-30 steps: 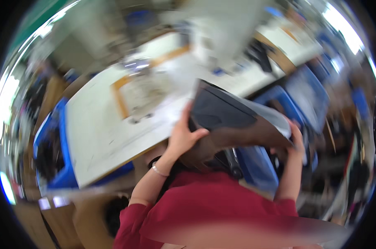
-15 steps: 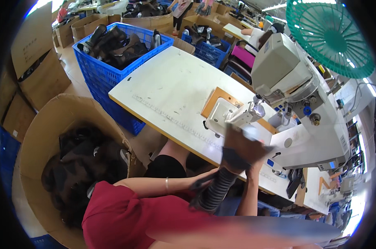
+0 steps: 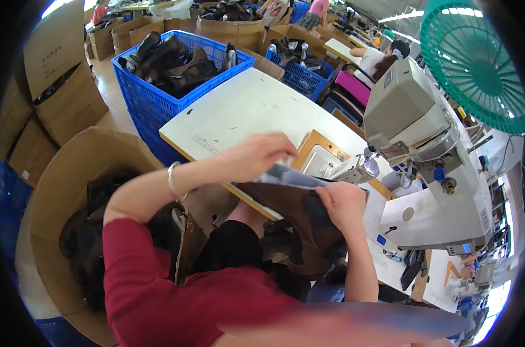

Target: The person sews boot uppers using an industrial sewing machine, rotating and guiding the shoe parts under the needle by hand to stitch the pieces together.

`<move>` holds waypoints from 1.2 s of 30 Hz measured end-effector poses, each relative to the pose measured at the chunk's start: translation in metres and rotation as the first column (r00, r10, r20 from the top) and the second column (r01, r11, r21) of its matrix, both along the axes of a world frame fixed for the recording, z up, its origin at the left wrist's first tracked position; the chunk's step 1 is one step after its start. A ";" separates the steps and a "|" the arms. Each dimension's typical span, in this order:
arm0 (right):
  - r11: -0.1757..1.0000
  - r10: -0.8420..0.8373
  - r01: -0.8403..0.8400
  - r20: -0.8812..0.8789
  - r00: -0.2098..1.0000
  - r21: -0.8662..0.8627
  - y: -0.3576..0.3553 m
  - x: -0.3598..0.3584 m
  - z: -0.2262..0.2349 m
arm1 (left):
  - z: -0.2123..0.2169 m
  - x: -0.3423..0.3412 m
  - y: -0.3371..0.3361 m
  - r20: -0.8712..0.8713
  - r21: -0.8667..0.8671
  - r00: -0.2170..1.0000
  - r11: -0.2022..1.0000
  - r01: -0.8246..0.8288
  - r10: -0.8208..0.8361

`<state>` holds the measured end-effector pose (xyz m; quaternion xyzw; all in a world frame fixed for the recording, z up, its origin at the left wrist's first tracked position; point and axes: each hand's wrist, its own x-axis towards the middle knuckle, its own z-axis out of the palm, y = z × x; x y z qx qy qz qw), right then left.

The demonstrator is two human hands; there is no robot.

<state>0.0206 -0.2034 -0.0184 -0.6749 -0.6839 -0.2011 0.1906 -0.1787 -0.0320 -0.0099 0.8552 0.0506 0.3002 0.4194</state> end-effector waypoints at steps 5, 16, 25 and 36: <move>0.971 0.232 -0.231 -0.007 0.973 0.058 0.019 0.009 -0.009 | -0.050 0.077 0.016 -0.476 -0.483 0.445 0.648 0.589 -0.759; 0.999 0.024 -0.031 -0.190 0.981 -0.038 0.016 0.046 -0.052 | -0.103 0.125 0.011 -0.359 -0.706 0.645 0.648 0.286 -0.675; 0.965 -0.164 -0.049 -0.744 0.647 -0.256 0.006 0.113 -0.070 | -0.095 0.126 0.032 -0.259 -0.938 0.321 0.317 0.142 -0.911; 0.988 -0.103 -0.042 -0.842 0.529 -0.148 -0.026 0.104 -0.070 | -0.061 0.159 -0.022 -0.591 -0.741 0.158 0.610 0.281 -0.791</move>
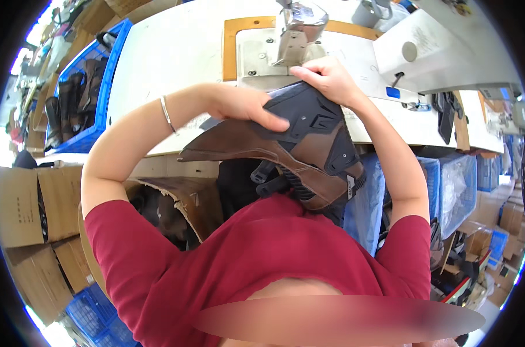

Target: The person sews boot uppers using an industrial sewing machine, rotating and guiding the shoe parts under the needle by hand to stitch the pieces together.

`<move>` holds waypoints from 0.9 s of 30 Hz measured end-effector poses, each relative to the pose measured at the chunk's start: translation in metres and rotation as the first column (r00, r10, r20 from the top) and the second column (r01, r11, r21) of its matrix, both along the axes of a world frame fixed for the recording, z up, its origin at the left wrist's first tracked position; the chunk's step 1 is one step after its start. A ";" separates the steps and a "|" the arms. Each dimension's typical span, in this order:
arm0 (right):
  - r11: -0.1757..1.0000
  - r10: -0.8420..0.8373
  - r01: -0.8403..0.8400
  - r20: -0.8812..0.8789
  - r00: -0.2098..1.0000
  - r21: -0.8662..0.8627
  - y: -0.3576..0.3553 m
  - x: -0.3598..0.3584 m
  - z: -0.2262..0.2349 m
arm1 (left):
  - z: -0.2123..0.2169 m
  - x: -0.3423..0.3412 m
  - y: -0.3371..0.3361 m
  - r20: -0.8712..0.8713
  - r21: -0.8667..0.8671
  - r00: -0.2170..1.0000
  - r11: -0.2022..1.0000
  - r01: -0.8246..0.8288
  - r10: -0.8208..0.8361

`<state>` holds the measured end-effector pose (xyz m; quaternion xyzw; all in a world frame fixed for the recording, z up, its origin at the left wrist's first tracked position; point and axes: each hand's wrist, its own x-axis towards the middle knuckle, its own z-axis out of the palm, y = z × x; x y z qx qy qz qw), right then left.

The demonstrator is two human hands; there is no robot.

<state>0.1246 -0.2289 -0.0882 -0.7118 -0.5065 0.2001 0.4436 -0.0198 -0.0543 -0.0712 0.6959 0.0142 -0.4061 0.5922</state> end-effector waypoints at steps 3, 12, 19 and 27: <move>0.989 -0.147 0.147 0.188 0.971 0.012 -0.023 -0.005 0.025 | 0.004 0.004 -0.016 -0.012 0.216 0.997 0.974 -0.067 0.072; -0.116 -0.956 0.440 -0.221 0.195 0.890 -0.292 0.172 0.141 | -0.009 -0.005 -0.003 0.037 -0.243 0.940 0.915 -0.321 0.339; 0.190 -0.937 0.840 -0.163 0.310 0.508 -0.392 0.272 0.188 | 0.000 0.046 -0.024 0.120 -0.398 0.961 0.899 -0.185 0.251; 0.362 -0.836 0.785 -0.198 0.512 0.502 -0.255 0.035 0.090 | 0.022 0.045 -0.013 0.147 -0.462 0.859 0.802 -0.378 0.490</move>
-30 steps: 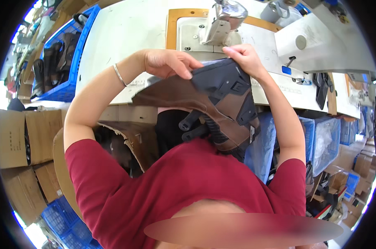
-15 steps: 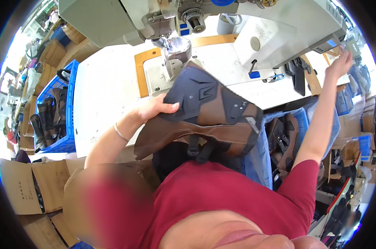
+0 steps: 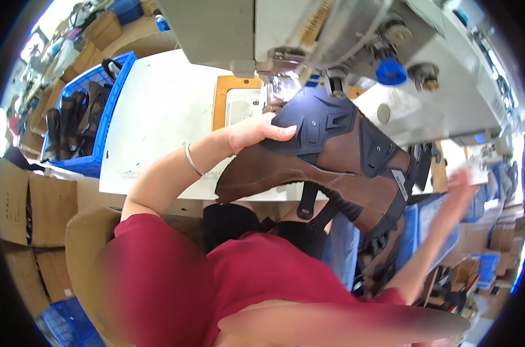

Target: The person sews boot uppers using an industrial sewing machine, rotating and guiding the shoe parts under the needle by hand to stitch the pieces together.

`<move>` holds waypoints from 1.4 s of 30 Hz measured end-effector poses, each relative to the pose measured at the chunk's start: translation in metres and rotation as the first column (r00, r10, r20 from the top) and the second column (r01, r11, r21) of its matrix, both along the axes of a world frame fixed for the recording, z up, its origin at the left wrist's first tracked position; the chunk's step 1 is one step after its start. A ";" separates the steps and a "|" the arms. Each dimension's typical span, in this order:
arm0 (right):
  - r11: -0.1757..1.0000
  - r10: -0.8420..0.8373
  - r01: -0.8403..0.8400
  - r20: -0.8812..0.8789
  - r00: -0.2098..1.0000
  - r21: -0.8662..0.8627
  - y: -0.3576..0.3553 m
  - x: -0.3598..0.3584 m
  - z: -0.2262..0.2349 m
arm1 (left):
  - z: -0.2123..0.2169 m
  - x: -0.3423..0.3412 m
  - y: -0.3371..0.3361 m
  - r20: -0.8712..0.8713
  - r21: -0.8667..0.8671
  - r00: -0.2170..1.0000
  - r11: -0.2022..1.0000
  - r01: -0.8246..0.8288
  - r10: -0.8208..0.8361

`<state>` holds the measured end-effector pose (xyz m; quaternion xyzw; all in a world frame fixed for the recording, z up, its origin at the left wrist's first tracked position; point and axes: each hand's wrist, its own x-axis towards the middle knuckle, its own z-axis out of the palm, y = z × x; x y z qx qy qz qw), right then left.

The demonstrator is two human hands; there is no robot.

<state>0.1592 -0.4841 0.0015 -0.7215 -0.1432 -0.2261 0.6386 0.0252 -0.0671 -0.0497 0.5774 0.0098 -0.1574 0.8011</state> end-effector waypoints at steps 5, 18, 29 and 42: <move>0.889 0.279 -0.280 -0.055 0.959 -0.362 0.098 -0.087 -0.009 | 0.018 0.001 -0.011 0.076 0.292 0.960 0.914 -0.281 0.270; 0.835 0.393 -0.517 -0.454 0.800 -0.187 0.192 0.035 0.027 | 0.000 -0.018 0.052 -0.147 -0.186 0.946 0.932 -0.312 0.288; 0.906 0.404 -0.423 -0.283 0.870 -0.005 0.203 -0.030 0.024 | 0.027 -0.007 0.066 0.139 0.192 0.946 0.929 -0.316 0.293; 0.907 0.356 -0.411 -0.353 0.865 -0.091 0.199 -0.043 0.026 | 0.028 -0.004 0.067 0.201 0.241 0.934 0.909 -0.339 0.295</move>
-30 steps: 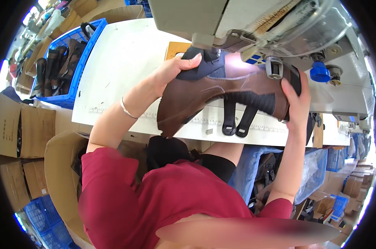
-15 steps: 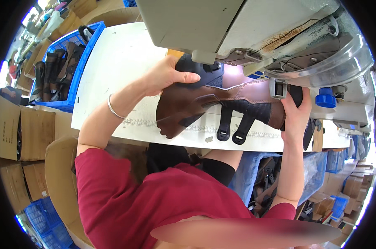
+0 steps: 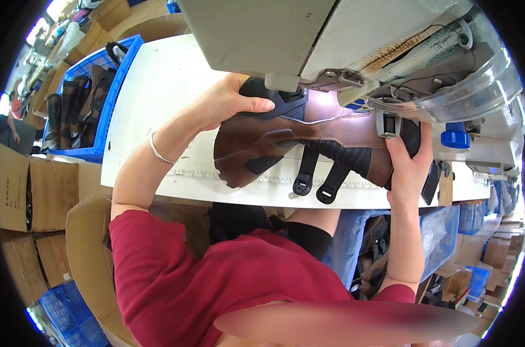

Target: The person sews boot uppers using an industrial sewing machine, rotating and guiding the shoe parts under the needle by hand to stitch the pieces together.

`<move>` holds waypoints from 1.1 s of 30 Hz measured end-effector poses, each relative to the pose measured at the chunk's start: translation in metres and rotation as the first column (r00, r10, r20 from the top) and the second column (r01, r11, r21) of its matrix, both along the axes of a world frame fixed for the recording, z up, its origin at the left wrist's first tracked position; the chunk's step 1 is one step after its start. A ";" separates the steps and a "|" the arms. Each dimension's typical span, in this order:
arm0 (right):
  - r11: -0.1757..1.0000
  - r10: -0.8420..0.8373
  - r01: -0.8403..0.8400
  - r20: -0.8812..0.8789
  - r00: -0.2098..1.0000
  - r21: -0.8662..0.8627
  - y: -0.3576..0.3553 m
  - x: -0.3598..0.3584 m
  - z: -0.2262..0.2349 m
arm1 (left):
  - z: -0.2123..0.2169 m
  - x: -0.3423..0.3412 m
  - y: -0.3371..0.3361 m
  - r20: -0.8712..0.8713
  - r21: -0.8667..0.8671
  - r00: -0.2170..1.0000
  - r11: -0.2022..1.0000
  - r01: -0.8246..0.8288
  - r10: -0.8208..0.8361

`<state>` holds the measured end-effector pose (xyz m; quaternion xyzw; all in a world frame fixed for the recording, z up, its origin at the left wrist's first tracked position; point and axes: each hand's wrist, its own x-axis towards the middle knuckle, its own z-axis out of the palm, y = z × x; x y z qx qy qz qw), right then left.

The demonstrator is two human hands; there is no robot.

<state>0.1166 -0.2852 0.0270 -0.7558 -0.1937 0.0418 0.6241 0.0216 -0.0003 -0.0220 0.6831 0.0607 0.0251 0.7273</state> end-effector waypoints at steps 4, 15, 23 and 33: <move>0.999 -0.010 0.007 0.074 0.997 0.044 -0.001 0.003 -0.002 | -0.002 0.000 0.002 -0.014 0.036 1.000 0.999 0.001 0.000; 1.000 0.003 -0.005 0.083 0.997 0.025 0.005 0.001 0.004 | -0.005 -0.001 0.002 0.006 -0.027 1.000 0.999 -0.020 0.020; 1.000 0.006 -0.010 0.126 0.992 0.030 0.005 -0.001 0.003 | -0.011 0.002 0.007 0.014 0.023 1.000 1.000 -0.003 0.002; 1.000 0.014 -0.010 0.157 0.988 -0.026 0.005 0.010 0.002 | -0.012 0.004 0.004 0.044 -0.011 0.998 0.999 -0.039 0.039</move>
